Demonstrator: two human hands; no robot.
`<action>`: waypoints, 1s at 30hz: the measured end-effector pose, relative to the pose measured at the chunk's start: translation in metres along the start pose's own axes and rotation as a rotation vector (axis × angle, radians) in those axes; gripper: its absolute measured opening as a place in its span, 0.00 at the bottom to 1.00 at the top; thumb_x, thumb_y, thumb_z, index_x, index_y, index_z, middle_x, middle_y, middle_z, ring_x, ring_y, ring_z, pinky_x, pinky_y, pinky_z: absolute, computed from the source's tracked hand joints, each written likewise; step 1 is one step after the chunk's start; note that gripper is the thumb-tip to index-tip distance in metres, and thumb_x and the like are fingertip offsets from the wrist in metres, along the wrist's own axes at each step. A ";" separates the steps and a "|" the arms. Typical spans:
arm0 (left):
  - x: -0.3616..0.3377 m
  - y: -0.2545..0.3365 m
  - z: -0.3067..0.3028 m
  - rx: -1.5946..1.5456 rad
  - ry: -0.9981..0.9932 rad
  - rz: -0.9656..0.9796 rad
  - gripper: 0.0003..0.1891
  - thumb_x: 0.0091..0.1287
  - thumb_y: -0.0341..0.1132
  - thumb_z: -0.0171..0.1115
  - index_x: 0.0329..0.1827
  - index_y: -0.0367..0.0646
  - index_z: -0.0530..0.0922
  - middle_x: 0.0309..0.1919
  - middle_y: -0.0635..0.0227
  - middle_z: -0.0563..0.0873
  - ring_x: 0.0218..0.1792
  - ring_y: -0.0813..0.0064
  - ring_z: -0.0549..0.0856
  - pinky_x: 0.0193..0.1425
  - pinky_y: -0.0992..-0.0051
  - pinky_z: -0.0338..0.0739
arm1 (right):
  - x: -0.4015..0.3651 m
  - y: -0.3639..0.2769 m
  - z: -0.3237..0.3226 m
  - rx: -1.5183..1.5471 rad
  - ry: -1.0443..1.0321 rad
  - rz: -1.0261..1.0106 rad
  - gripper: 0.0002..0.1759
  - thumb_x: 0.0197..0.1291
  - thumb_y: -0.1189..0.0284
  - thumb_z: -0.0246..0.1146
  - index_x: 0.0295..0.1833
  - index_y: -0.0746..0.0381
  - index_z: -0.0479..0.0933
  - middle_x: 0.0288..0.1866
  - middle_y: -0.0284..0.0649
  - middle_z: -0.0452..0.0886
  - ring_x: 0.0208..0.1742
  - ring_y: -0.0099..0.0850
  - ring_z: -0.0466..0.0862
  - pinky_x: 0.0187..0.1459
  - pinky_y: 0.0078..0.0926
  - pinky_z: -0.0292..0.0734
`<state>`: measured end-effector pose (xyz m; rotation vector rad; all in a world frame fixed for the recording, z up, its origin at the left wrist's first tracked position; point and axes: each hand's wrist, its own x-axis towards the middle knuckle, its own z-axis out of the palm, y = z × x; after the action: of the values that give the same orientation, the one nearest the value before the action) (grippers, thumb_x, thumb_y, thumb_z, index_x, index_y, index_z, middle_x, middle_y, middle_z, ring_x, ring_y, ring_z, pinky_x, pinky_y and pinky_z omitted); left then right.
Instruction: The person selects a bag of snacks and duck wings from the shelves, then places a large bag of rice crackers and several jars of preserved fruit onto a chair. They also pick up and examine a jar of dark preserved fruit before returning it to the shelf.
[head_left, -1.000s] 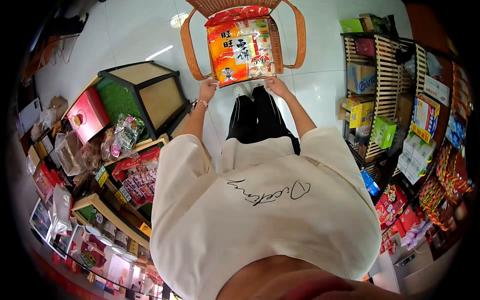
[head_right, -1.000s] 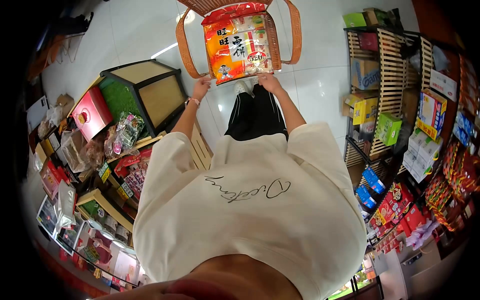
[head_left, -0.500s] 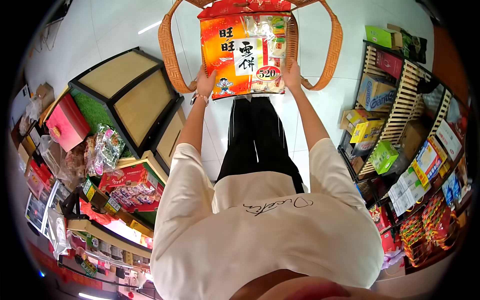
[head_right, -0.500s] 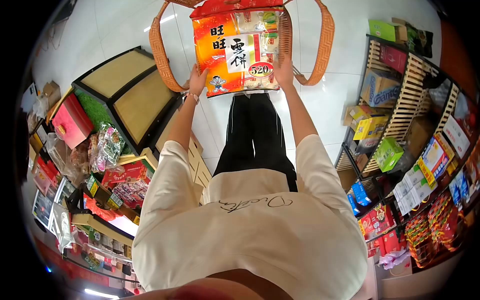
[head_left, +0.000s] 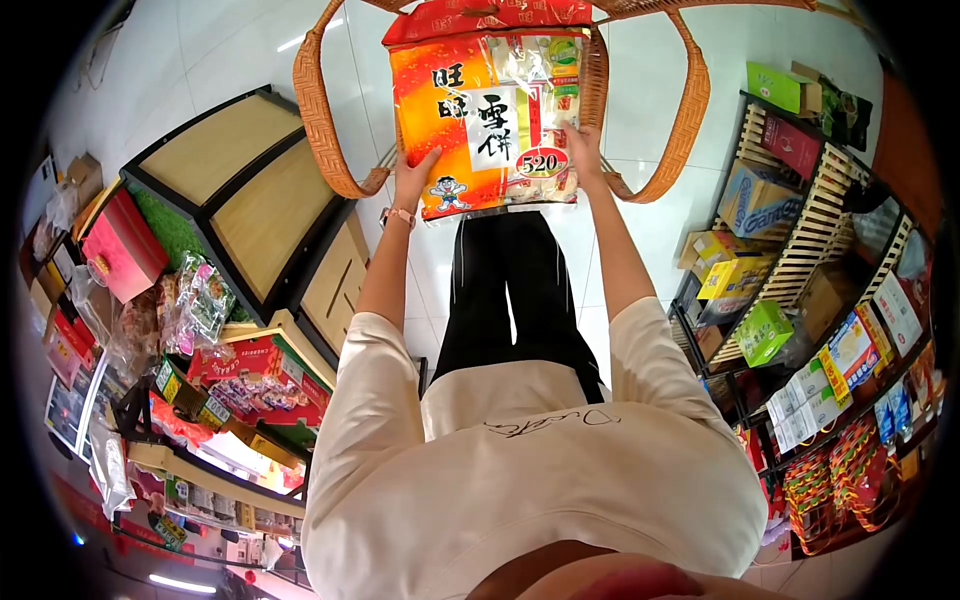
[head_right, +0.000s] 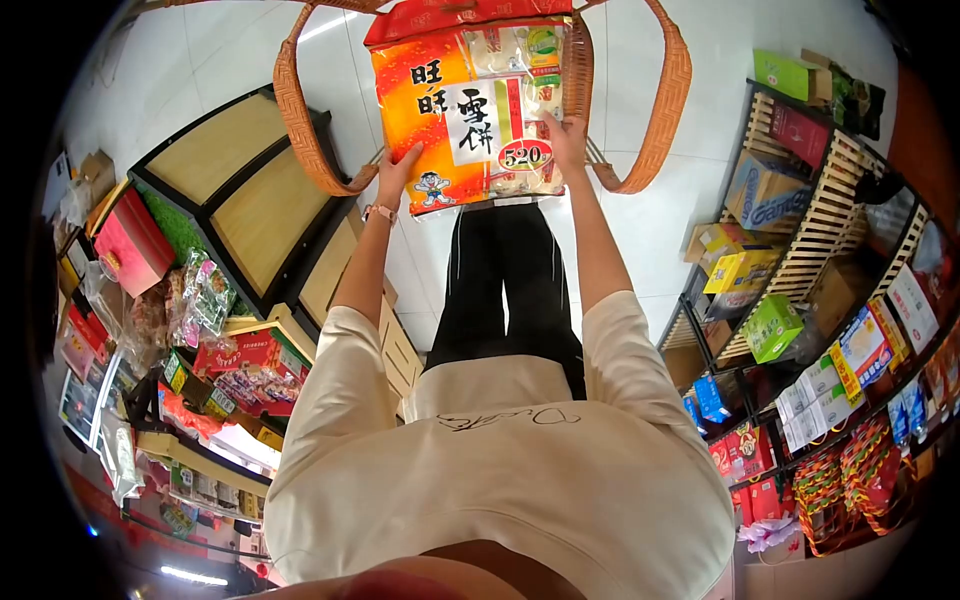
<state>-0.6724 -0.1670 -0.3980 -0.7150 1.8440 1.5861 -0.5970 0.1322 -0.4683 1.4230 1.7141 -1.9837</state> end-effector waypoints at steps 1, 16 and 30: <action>-0.003 -0.001 0.003 -0.037 0.002 0.017 0.24 0.56 0.37 0.69 0.49 0.30 0.73 0.40 0.60 0.83 0.38 0.75 0.83 0.41 0.80 0.78 | -0.005 -0.010 0.001 -0.027 0.023 0.057 0.33 0.52 0.60 0.67 0.51 0.69 0.58 0.41 0.45 0.74 0.43 0.28 0.76 0.44 0.22 0.73; -0.058 0.028 -0.024 -0.270 -0.217 -0.227 0.21 0.61 0.37 0.63 0.53 0.36 0.70 0.45 0.64 0.81 0.42 0.75 0.82 0.45 0.77 0.78 | -0.084 -0.083 -0.020 0.051 -0.328 0.329 0.33 0.52 0.61 0.68 0.58 0.70 0.66 0.50 0.45 0.78 0.47 0.28 0.79 0.47 0.24 0.75; -0.302 0.073 -0.061 -0.371 -0.148 0.029 0.18 0.62 0.35 0.62 0.51 0.35 0.73 0.44 0.65 0.82 0.43 0.78 0.81 0.49 0.77 0.76 | -0.306 -0.211 -0.063 -0.077 -0.453 0.076 0.26 0.53 0.66 0.66 0.54 0.70 0.70 0.46 0.43 0.80 0.42 0.28 0.81 0.44 0.24 0.77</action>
<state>-0.5272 -0.2113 -0.1200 -0.7081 1.4765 1.9713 -0.5367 0.1201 -0.0964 0.9056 1.4898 -1.9803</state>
